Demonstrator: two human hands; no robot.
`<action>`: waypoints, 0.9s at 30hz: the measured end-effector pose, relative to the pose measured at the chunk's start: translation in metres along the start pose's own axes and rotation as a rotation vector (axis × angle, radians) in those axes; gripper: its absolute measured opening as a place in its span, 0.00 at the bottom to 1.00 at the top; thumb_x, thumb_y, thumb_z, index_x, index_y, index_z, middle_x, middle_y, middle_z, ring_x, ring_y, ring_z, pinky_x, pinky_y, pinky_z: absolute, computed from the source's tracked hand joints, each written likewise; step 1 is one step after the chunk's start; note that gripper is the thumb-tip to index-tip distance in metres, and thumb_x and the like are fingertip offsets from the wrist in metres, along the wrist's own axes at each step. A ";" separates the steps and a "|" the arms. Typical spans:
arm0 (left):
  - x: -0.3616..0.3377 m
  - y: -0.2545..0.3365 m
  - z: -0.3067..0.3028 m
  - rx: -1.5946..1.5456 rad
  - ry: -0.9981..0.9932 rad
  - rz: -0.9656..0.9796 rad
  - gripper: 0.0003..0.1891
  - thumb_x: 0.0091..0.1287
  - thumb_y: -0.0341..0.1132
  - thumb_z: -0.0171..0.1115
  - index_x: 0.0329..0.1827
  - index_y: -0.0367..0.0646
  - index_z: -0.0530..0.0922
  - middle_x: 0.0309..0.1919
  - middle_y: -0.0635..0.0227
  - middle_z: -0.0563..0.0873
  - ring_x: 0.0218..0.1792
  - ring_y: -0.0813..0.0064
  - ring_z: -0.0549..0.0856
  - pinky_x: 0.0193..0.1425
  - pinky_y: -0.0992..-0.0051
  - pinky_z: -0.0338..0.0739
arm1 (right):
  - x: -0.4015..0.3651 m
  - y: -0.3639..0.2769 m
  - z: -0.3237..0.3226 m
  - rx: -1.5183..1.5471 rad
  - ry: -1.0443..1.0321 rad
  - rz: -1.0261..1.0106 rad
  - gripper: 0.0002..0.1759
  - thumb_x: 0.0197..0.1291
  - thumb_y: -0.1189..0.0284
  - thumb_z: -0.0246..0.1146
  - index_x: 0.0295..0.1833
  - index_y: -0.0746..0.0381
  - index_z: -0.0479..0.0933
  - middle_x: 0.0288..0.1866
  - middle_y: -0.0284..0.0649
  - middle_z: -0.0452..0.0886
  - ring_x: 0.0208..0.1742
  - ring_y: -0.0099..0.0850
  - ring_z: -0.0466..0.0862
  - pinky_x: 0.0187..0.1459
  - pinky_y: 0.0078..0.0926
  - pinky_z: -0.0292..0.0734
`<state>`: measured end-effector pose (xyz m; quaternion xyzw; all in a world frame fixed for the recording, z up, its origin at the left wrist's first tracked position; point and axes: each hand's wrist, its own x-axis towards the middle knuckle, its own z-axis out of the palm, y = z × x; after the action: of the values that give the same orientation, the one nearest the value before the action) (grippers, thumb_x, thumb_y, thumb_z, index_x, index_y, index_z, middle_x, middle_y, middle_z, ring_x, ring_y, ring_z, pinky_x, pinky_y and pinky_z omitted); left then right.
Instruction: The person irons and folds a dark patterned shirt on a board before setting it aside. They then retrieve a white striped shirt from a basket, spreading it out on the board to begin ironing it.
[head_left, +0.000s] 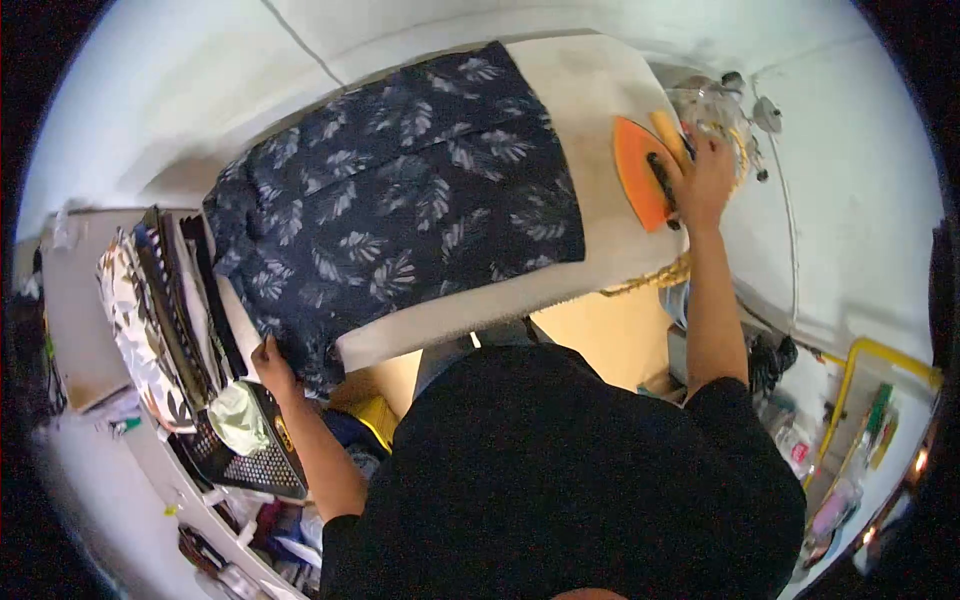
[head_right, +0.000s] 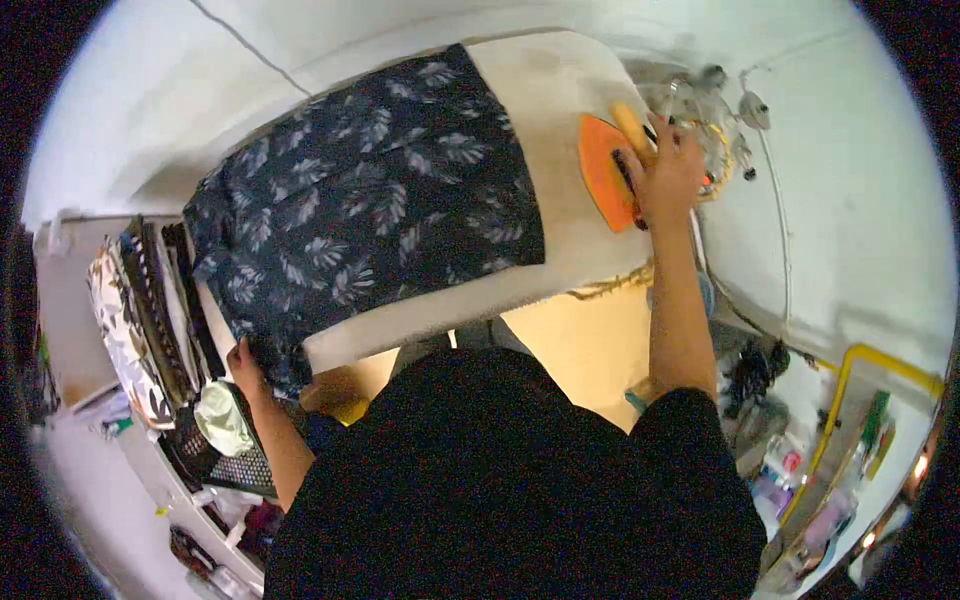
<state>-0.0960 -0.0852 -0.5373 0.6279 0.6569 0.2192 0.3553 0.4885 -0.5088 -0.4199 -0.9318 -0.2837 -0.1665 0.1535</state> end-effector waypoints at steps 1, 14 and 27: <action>-0.001 0.002 0.003 0.000 0.046 0.051 0.21 0.70 0.44 0.64 0.49 0.29 0.77 0.40 0.60 0.82 0.42 0.70 0.77 0.52 0.71 0.72 | -0.006 -0.008 0.000 -0.071 0.186 -0.130 0.28 0.56 0.50 0.69 0.54 0.58 0.78 0.49 0.51 0.77 0.51 0.53 0.77 0.51 0.49 0.72; -0.025 0.005 0.003 -0.184 0.090 0.063 0.12 0.74 0.40 0.58 0.40 0.39 0.78 0.32 0.71 0.80 0.32 0.78 0.74 0.41 0.74 0.70 | -0.124 -0.089 0.060 0.420 -0.413 0.106 0.15 0.59 0.66 0.67 0.42 0.62 0.70 0.37 0.48 0.78 0.42 0.50 0.80 0.45 0.46 0.73; -0.110 -0.039 -0.017 -0.116 0.102 0.276 0.13 0.76 0.39 0.55 0.38 0.37 0.74 0.28 0.64 0.76 0.31 0.73 0.72 0.40 0.72 0.71 | -0.191 -0.037 0.000 0.531 -0.354 0.097 0.18 0.52 0.78 0.73 0.43 0.63 0.70 0.29 0.36 0.75 0.30 0.25 0.76 0.30 0.26 0.72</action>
<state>-0.1394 -0.1952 -0.5336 0.6787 0.5677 0.3352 0.3235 0.3168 -0.5705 -0.4891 -0.8860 -0.2948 0.0854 0.3475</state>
